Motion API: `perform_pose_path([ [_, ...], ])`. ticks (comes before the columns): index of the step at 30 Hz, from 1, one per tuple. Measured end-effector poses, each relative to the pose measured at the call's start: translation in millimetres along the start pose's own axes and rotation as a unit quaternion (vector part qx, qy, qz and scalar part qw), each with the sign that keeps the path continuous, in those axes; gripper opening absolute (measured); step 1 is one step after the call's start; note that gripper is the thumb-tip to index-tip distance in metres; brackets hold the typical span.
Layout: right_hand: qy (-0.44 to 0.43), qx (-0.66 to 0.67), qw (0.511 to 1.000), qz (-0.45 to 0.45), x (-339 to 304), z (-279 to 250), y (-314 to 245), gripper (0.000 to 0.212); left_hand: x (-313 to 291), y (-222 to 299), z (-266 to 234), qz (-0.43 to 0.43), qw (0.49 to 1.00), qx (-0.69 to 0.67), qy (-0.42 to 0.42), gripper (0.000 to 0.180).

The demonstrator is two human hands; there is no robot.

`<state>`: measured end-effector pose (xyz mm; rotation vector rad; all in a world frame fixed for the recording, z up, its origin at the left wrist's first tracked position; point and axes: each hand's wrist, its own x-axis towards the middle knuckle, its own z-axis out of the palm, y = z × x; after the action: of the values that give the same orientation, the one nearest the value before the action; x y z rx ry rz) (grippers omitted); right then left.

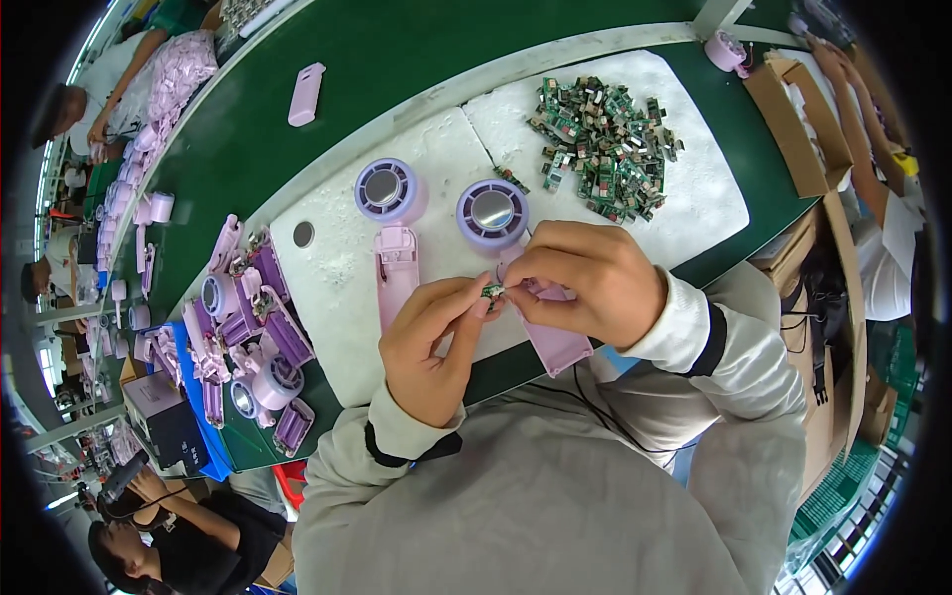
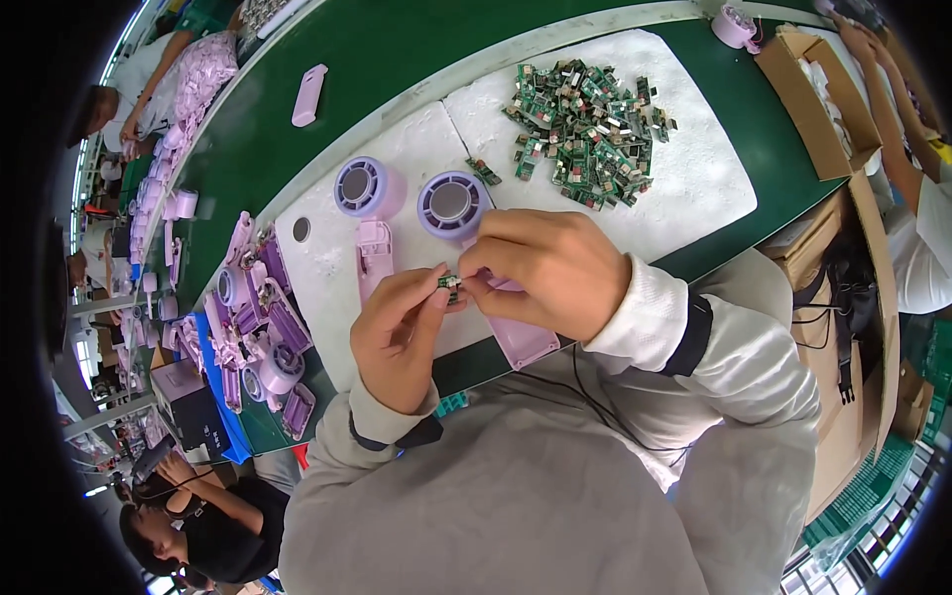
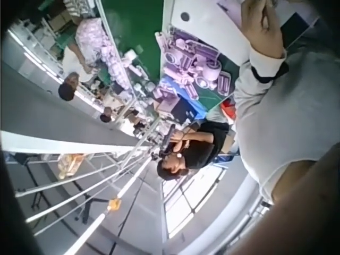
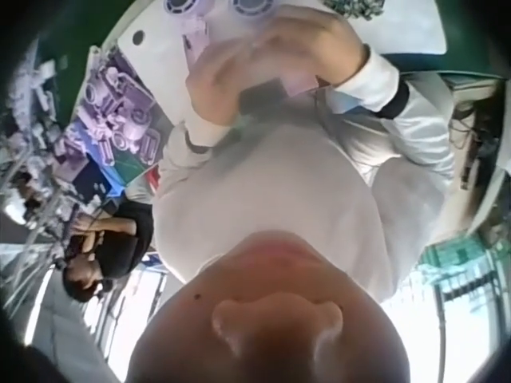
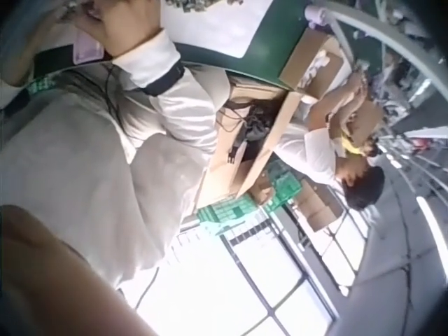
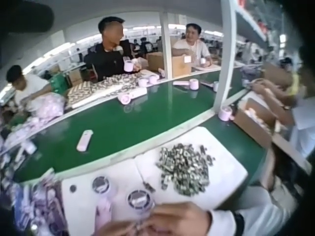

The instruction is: The person picks up a circuit board and a fan handle, connects a wire to the board, and fits the board into the handle. They repeat this process with several more handles and boards before placing the assemblies on the conveyor belt.

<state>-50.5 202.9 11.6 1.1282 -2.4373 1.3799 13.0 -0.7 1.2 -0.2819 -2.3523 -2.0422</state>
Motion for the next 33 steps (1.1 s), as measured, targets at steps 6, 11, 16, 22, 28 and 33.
perform_pose_path([
  [6, -0.017, -0.036, 0.998, -0.037, 2, -4, -2, 0.016, -2, -3, -6, 0.009, 0.999, 0.026, -0.017, 0.025],
  [11, -0.027, -0.038, 0.998, -0.051, 2, -8, -1, 0.016, -4, -1, -6, 0.031, 0.996, 0.079, -0.030, 0.025],
  [16, 0.025, -0.016, 0.999, -0.032, -1, 2, 0, 0.014, -3, 0, 0, 0.031, 0.999, 0.030, 0.017, 0.027],
  [22, 0.026, 0.099, 0.990, 0.101, -1, 6, -15, 0.013, -4, 1, 0, 0.101, 0.982, 0.157, 0.031, 0.029],
  [28, 0.067, 0.136, 0.966, 0.208, -5, 14, -30, 0.010, -2, 2, 12, 0.178, 0.948, 0.252, 0.075, 0.033],
  [33, 0.041, 0.163, 0.957, 0.235, 2, 3, -22, 0.006, 12, 15, 3, 0.179, 0.950, 0.252, 0.052, 0.034],
])
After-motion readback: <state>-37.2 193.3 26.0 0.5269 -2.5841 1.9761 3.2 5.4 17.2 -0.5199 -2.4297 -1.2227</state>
